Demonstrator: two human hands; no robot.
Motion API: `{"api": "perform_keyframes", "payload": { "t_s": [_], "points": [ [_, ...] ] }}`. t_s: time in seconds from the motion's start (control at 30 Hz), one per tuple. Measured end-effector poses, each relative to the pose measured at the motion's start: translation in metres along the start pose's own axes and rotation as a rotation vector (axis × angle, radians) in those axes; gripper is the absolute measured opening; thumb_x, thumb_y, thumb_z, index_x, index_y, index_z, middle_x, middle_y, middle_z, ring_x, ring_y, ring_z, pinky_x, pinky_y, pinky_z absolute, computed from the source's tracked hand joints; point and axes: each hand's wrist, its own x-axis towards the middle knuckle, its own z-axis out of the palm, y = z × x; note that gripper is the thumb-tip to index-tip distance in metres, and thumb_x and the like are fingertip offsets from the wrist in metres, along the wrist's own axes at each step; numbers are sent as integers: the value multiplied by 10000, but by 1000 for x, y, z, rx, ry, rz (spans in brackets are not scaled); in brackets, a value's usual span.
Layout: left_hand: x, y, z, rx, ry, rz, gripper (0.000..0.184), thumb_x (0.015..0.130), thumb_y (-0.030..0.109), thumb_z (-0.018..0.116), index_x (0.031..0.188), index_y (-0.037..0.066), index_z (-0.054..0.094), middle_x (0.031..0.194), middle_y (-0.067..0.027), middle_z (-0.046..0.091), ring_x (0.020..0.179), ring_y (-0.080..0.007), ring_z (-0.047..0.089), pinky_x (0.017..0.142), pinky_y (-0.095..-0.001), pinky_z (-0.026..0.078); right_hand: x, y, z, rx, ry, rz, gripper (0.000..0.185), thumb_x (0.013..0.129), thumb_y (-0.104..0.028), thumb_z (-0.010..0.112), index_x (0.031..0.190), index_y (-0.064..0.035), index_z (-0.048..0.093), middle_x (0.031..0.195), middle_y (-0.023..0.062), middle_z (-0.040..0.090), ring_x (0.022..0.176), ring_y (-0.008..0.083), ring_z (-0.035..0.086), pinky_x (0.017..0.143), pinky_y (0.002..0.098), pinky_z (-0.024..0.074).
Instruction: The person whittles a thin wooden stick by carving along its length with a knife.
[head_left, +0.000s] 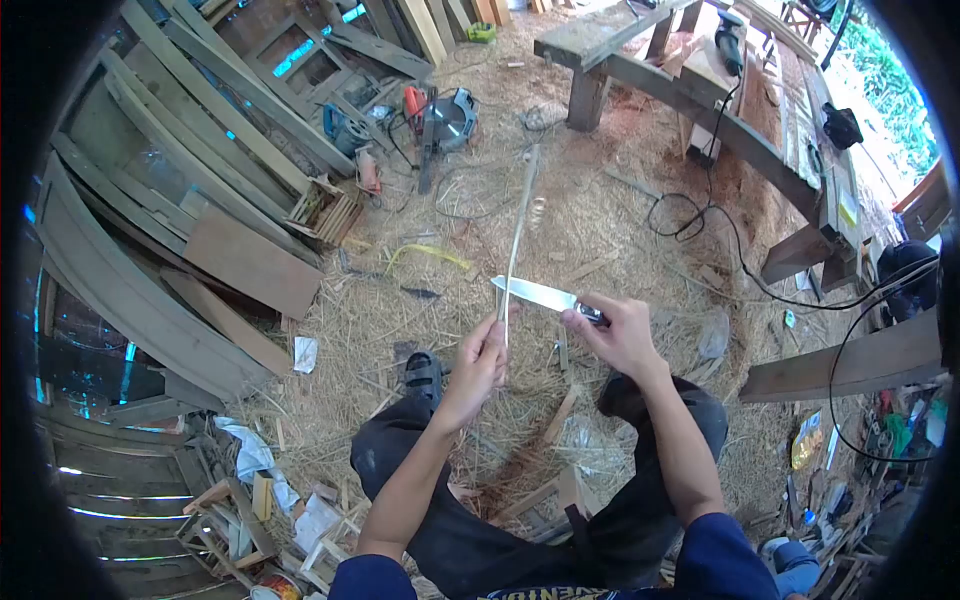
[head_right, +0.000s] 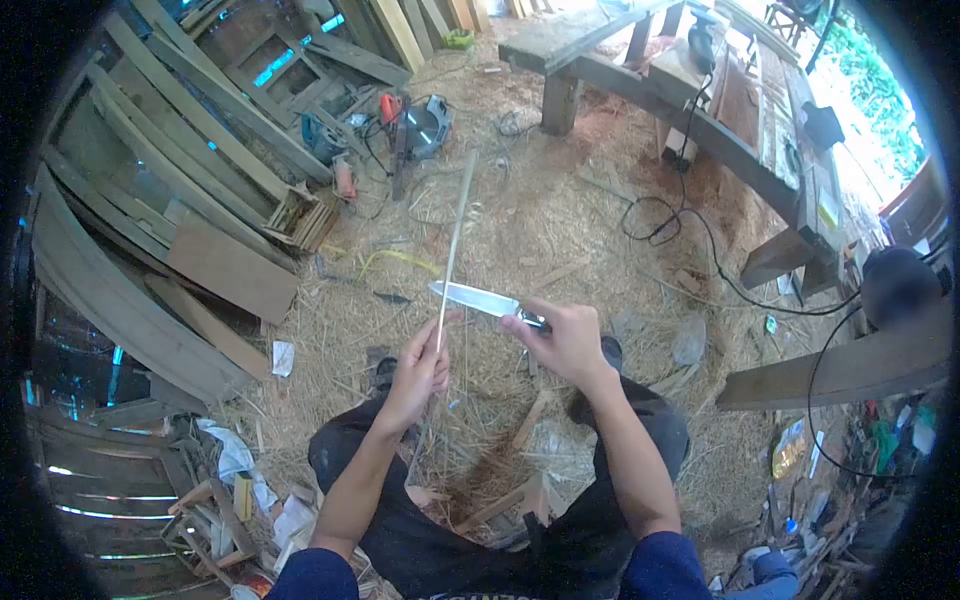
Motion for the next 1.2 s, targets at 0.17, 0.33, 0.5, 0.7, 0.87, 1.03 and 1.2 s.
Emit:
{"api": "perform_keyframes", "payload": {
  "t_s": [0.17,0.33,0.5,0.7,0.87,1.03,1.2],
  "points": [
    [2,-5,9,-208,28,1,300,1099,254,421,1322,67,494,688,18,410,500,-44,330,431,-195,257,-9,-3,5,67,-58,-43,334,907,-380,732,915,-46,727,587,119,545,486,233,556,505,356,435],
    [-5,2,7,-260,82,4,205,1103,246,405,1106,66,504,681,12,421,475,-33,324,408,-205,246,-10,-14,9,60,-119,-81,335,889,-378,745,924,-45,723,610,118,574,512,262,577,520,361,445],
    [-3,-5,7,-92,8,-44,202,1096,242,436,1008,78,515,680,45,426,472,-13,310,401,-204,238,2,-25,17,-33,7,-388,301,858,-378,746,963,-97,723,695,62,660,618,250,655,596,363,487],
    [-20,4,11,-134,-48,-175,211,1082,232,481,1177,58,553,700,66,429,514,-12,338,430,-208,251,9,-27,8,-167,51,-525,290,816,-374,761,938,-116,709,687,2,620,607,193,613,581,320,445],
    [-30,2,10,-102,-132,-218,192,1081,266,486,1099,78,521,687,84,357,477,3,291,403,-194,198,-3,-24,0,-184,23,-524,305,781,-419,782,885,-141,711,641,-21,584,556,161,576,541,303,415],
    [-29,3,8,-39,-111,-368,211,1083,283,483,1097,76,520,711,79,365,495,8,295,408,-192,192,-7,-9,7,-163,-27,-490,317,776,-442,789,865,-147,717,615,-21,574,551,160,583,542,313,421],
    [-33,1,6,-41,-68,-469,188,1080,269,487,1095,83,505,726,75,383,502,8,307,409,-178,213,-17,11,11,-123,-85,-455,312,777,-434,801,880,-146,739,643,-6,624,590,184,625,564,326,439]
  ]
}}
